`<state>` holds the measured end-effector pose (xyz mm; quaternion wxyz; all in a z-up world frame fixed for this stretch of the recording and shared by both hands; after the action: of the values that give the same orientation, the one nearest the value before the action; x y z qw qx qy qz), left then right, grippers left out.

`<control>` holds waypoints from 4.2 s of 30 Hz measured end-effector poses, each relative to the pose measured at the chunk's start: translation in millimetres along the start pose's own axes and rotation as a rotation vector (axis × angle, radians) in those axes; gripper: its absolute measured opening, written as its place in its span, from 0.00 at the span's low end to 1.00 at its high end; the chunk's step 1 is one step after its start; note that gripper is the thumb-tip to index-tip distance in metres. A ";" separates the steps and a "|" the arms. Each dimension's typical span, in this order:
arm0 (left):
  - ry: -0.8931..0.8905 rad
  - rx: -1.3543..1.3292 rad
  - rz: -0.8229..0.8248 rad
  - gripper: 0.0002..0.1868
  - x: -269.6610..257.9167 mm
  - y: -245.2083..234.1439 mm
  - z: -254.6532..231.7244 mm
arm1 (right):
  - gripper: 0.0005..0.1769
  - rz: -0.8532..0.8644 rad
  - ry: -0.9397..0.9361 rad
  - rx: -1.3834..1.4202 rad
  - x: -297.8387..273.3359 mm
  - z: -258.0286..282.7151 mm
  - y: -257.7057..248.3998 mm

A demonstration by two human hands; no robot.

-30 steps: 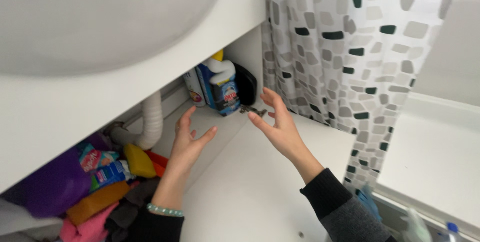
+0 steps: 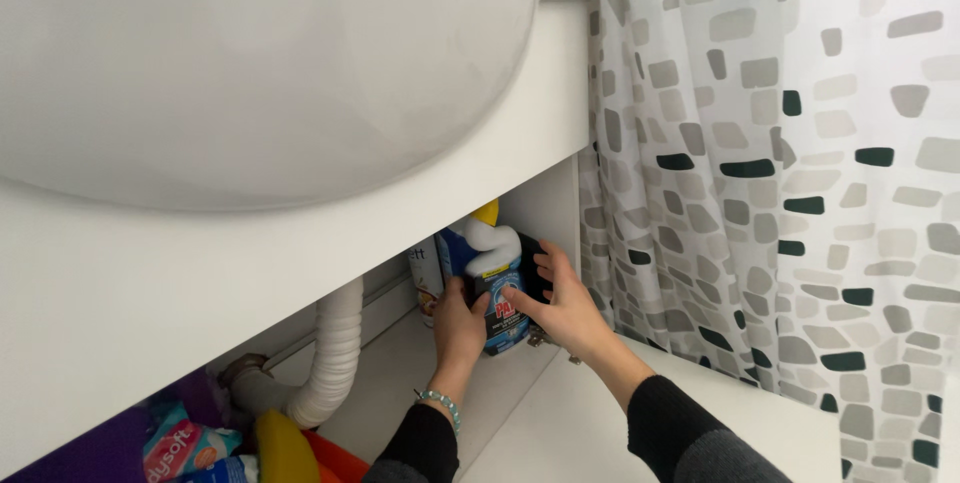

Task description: The person empties a cabinet under the bathroom sink by taking out several bottles of cleaning products, toiletries, and sponges, placing them on the floor and sink counter.

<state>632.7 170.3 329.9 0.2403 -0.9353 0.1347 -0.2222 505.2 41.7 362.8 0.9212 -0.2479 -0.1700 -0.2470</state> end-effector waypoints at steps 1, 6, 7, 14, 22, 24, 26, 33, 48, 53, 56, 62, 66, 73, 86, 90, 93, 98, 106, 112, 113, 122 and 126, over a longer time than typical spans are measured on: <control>-0.004 0.023 -0.007 0.16 -4.5 -1.4 -3.3 | 0.60 -0.004 -0.009 0.018 -2.3 -2.3 -0.9; 0.087 0.061 -0.025 0.14 -35.3 -21.3 -31.1 | 0.61 -0.002 0.017 0.059 -13.1 -4.5 -13.2; 0.091 0.034 -0.021 0.14 -43.9 -26.2 -38.1 | 0.61 0.004 0.029 0.078 -18.3 -2.9 -15.4; 0.179 -0.157 0.133 0.17 -116.7 -43.1 -84.4 | 0.49 0.002 -0.021 0.238 -73.9 44.2 -50.8; 0.257 -0.235 0.451 0.19 -209.9 -42.3 -144.8 | 0.38 0.042 -0.002 0.194 -200.5 96.2 -154.7; 0.280 -0.275 0.559 0.19 -230.3 -31.9 -163.4 | 0.37 0.029 -0.006 0.158 -231.4 103.7 -180.6; 0.290 -0.308 0.669 0.20 -245.8 -16.3 -185.4 | 0.36 -0.027 0.019 0.133 -259.6 107.7 -206.5; 0.291 -0.356 1.023 0.19 -299.9 56.7 -224.2 | 0.33 -0.192 0.093 0.070 -361.1 104.3 -267.4; 0.554 -0.053 1.349 0.28 -375.1 156.8 -184.8 | 0.36 -0.505 0.491 -0.386 -553.5 -89.9 -225.5; 0.636 0.089 1.431 0.36 -385.0 175.7 -168.9 | 0.32 -0.565 0.595 -0.357 -594.8 -148.9 -208.5; 0.690 0.246 1.476 0.42 -389.9 187.7 -161.2 | 0.32 -0.573 0.627 -0.377 -608.9 -170.7 -198.4; 0.684 0.356 1.479 0.46 -398.0 193.8 -149.5 | 0.32 -0.574 0.677 -0.400 -638.4 -207.4 -178.3; 0.702 0.298 1.426 0.46 -391.8 188.0 -151.6 | 0.33 -0.606 0.658 -0.397 -646.3 -229.8 -169.0; 0.698 0.153 1.425 0.46 -384.7 177.0 -162.5 | 0.31 -0.616 0.732 -0.400 -649.9 -241.6 -159.7; 0.616 -0.129 1.227 0.46 -344.0 117.0 -188.3 | 0.35 -0.636 0.544 -0.289 -591.6 -76.8 -197.1; 0.485 -0.311 0.992 0.49 -318.1 76.7 -196.7 | 0.36 -0.600 0.302 -0.184 -495.3 -14.4 -205.1; 0.405 -0.321 0.792 0.50 -295.0 42.3 -188.2 | 0.37 -0.486 0.148 -0.156 -419.5 12.6 -193.6; 0.343 -0.331 0.530 0.50 -256.9 -8.1 -165.4 | 0.41 -0.271 -0.008 -0.184 -308.8 38.4 -153.7; 0.357 -0.162 0.173 0.54 -180.2 -64.7 -101.9 | 0.47 -0.103 -0.076 -0.132 -212.3 48.1 -80.5; 0.152 -0.063 -0.083 0.60 -102.7 -37.6 -50.3 | 0.59 -0.021 -0.068 -0.110 -150.3 30.5 -46.3; 0.162 -0.051 -0.096 0.60 -93.5 -30.5 -42.4 | 0.61 -0.006 -0.063 -0.093 -143.5 26.0 -42.1; 0.228 0.053 -0.205 0.58 2.2 2.6 6.2 | 0.62 0.050 0.021 -0.119 -82.0 -23.0 -28.3; 0.172 0.009 -0.266 0.57 30.3 11.6 16.7 | 0.60 0.057 0.053 -0.120 -56.4 -38.8 -20.1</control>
<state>665.3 156.1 321.5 0.2007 -0.9212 0.0285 -0.3322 455.6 26.5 314.0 0.9156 -0.3006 -0.1234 -0.2368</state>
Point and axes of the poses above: each hand's wrist, its own x-axis towards the middle knuckle, its own y-axis out of the palm, z = x × y, the point moved 1 cm from there along x, towards the middle knuckle, and after that the axes turned 5 degrees about z, right-handed, at the moved point
